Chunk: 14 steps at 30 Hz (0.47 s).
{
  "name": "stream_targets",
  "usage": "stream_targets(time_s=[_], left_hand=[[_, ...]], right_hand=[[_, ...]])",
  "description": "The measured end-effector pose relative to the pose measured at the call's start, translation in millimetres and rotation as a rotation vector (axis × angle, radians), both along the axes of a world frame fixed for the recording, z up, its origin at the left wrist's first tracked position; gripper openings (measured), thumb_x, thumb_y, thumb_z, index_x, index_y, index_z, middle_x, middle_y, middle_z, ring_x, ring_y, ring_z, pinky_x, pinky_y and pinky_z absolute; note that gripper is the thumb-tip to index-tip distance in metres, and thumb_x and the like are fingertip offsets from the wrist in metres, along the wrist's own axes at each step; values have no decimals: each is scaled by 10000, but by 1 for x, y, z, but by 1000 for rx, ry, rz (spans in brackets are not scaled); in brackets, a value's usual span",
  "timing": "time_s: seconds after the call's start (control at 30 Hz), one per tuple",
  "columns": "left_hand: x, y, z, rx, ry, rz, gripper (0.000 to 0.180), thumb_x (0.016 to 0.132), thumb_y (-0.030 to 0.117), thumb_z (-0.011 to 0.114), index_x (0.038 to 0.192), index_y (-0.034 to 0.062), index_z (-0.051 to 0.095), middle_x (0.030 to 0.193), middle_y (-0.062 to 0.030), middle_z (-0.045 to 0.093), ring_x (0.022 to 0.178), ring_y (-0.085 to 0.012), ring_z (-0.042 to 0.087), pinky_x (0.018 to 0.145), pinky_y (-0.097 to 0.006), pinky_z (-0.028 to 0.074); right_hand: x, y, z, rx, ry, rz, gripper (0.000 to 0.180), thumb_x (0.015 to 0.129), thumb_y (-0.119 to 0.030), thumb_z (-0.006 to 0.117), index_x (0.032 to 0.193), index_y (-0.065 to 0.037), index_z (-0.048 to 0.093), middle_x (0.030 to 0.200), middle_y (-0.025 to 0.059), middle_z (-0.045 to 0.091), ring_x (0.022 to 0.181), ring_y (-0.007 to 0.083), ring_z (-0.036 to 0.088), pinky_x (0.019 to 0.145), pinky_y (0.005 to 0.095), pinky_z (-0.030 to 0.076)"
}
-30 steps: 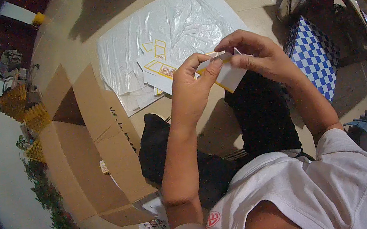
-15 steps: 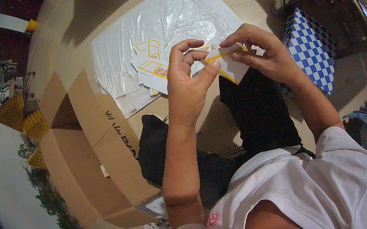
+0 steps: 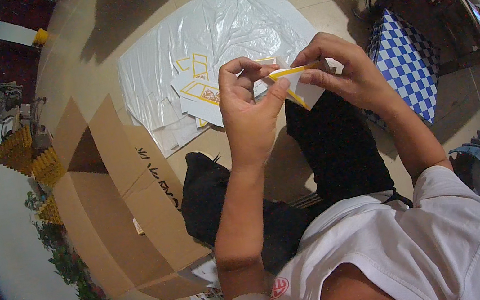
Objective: The person assembles small paper boxes by folding flat sheets and securing the edges with a tape dispenser. They repeatedly fold the paper, apply tape to the seams, and place the finished boxes aside.
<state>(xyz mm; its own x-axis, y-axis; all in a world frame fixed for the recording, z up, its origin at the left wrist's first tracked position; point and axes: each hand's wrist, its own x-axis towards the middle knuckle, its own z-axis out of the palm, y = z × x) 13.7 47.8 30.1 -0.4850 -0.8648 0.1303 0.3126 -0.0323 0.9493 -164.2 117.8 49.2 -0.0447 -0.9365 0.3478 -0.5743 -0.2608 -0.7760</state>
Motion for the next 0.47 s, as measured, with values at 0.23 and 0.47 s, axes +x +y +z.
stream_targets(time_s=[0.23,0.47], left_hand=[[0,2,7,-500,-376,88,255,815,32,694,1046,38,587,1009,-94,623,1025,-201,587,881,-309,462],[4,-3,1,-400,-293,163,94,857,85,679,943,50,660,1033,-96,611,1079,-241,576,981,-357,410]], right_hand=[[-2,5,0,70,-162,-16,176,807,-122,726,948,-38,664,924,61,580,934,189,574,791,297,463],[-8,1,-12,-194,-298,-149,379,854,-167,678,1209,-93,570,1209,96,556,1191,196,503,1055,357,349]])
